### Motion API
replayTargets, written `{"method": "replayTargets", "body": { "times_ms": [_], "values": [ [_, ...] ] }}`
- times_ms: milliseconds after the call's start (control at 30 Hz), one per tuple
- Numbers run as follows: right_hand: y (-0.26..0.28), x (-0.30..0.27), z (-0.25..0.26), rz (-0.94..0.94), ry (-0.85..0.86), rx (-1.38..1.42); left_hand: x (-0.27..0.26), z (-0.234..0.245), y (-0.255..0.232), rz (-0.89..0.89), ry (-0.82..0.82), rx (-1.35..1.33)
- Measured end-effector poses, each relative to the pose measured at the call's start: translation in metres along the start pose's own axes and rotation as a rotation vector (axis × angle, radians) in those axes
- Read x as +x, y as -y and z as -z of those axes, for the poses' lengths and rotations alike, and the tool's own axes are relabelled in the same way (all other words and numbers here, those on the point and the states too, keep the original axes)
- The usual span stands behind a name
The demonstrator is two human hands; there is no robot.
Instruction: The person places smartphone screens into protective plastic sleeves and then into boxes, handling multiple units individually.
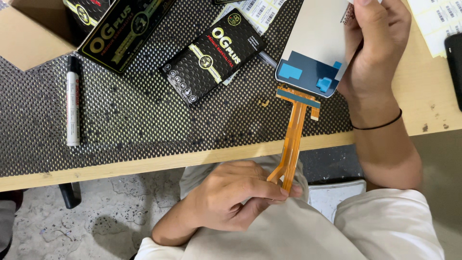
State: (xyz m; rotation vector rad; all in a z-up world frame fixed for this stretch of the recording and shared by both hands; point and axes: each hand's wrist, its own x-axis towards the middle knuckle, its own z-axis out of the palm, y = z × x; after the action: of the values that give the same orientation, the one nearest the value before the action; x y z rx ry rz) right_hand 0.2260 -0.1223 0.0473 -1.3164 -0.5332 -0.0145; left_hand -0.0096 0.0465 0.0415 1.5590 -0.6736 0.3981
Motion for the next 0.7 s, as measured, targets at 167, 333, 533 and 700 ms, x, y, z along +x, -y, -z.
{"method": "replayTargets", "body": {
  "times_ms": [167,333,533,700],
  "values": [
    [-0.001,0.0,0.002,-0.017,-0.016,-0.019,-0.001,0.0,0.001,0.005,0.002,-0.003],
    [-0.001,-0.002,0.004,-0.049,-0.044,0.019,-0.006,0.001,0.007,-0.054,-0.005,0.07],
    [-0.004,-0.011,-0.005,-0.081,0.01,0.078,-0.037,-0.006,0.032,-0.056,-0.143,0.234],
    [-0.001,-0.025,-0.023,-0.133,0.102,0.019,-0.07,-0.006,0.043,-0.29,-0.132,0.486]
  ]
}}
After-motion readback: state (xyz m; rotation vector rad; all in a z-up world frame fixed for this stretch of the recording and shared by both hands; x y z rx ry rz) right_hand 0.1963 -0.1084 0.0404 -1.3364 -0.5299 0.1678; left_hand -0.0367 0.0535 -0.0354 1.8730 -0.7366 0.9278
